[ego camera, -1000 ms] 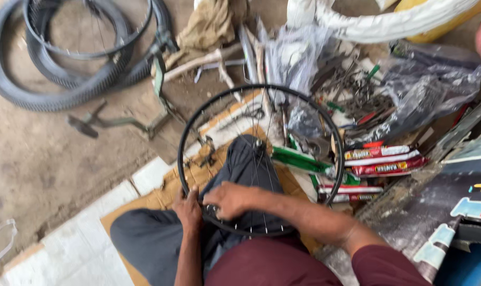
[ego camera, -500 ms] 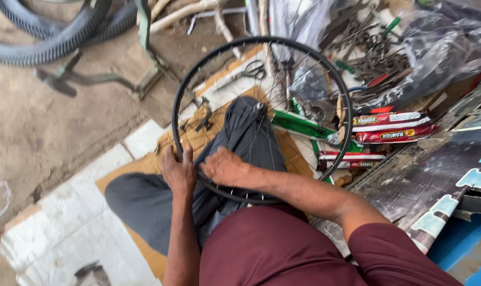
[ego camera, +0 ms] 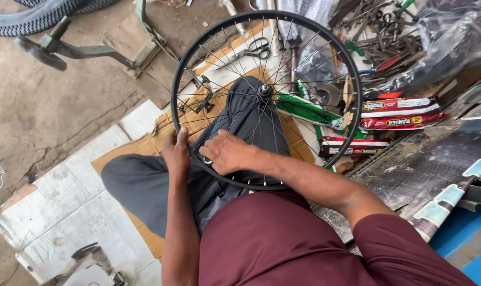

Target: The person tightens spokes on a bicycle wheel rim by hand and using a spoke wrench while sitting on a cardboard sheet.

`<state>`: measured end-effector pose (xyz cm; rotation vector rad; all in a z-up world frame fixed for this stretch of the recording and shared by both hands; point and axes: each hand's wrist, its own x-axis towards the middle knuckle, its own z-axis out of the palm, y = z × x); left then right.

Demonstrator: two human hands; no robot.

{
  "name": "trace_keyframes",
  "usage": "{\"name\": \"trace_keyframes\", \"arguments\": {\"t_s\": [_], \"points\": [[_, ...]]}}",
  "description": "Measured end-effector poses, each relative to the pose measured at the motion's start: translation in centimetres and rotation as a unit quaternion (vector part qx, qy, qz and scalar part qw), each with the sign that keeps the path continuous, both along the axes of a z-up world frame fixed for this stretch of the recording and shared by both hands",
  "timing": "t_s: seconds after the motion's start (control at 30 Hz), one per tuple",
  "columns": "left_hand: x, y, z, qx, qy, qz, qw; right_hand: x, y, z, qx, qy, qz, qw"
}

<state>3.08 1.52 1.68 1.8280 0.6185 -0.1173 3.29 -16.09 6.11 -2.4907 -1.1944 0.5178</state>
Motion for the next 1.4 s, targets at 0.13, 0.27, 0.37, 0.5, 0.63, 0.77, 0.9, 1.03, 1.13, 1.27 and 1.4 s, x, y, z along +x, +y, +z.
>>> {"name": "trace_keyframes", "arguments": {"t_s": [0.13, 0.27, 0.37, 0.5, 0.63, 0.77, 0.9, 1.03, 1.13, 1.27, 1.4], "points": [[-1.4, 0.4, -3.7, -0.082, 0.002, -0.022, 0.996, 1.0, -1.2, 0.1, 0.073, 0.078, 0.048, 0.993], [-2.7, -0.4, -2.3, -0.153, 0.007, 0.045, 0.987, -0.6, -2.7, 1.6, 0.084, 0.074, 0.059, 0.992], [-1.5, -0.8, -1.3, -0.213, -0.045, 0.043, 0.975, 0.3, -3.4, 2.8, 0.148, 0.057, 0.06, 0.986], [-1.6, -0.3, -1.3, -0.201, -0.087, 0.019, 0.975, 0.2, -3.1, 2.6, 0.166, 0.068, 0.027, 0.983], [-1.7, -0.3, -1.8, -0.194, -0.072, 0.019, 0.978, 0.1, -3.2, 3.4, 0.227, 0.047, 0.065, 0.971], [-2.2, -0.2, -2.4, -0.188, -0.073, 0.014, 0.979, 0.8, -3.4, 3.6, 0.248, 0.025, 0.113, 0.962], [-2.0, -0.8, -2.4, -0.189, -0.084, 0.015, 0.978, -0.4, -1.7, 1.9, 0.052, -0.065, 0.06, 0.995], [-2.0, 0.0, -2.7, -0.217, -0.094, 0.002, 0.972, 0.0, -0.9, 0.6, -0.074, -0.043, 0.082, 0.993], [-2.4, -0.3, -2.7, -0.211, -0.082, 0.01, 0.974, 0.5, -1.0, 1.5, -0.089, 0.035, 0.093, 0.991], [-2.3, -0.2, -2.4, -0.209, -0.09, 0.004, 0.974, 1.6, -1.5, 2.6, 0.003, 0.135, 0.068, 0.989], [-2.2, -0.3, -1.9, -0.193, -0.071, 0.008, 0.978, 1.4, -1.9, 2.1, 0.032, 0.146, 0.047, 0.988]]}}
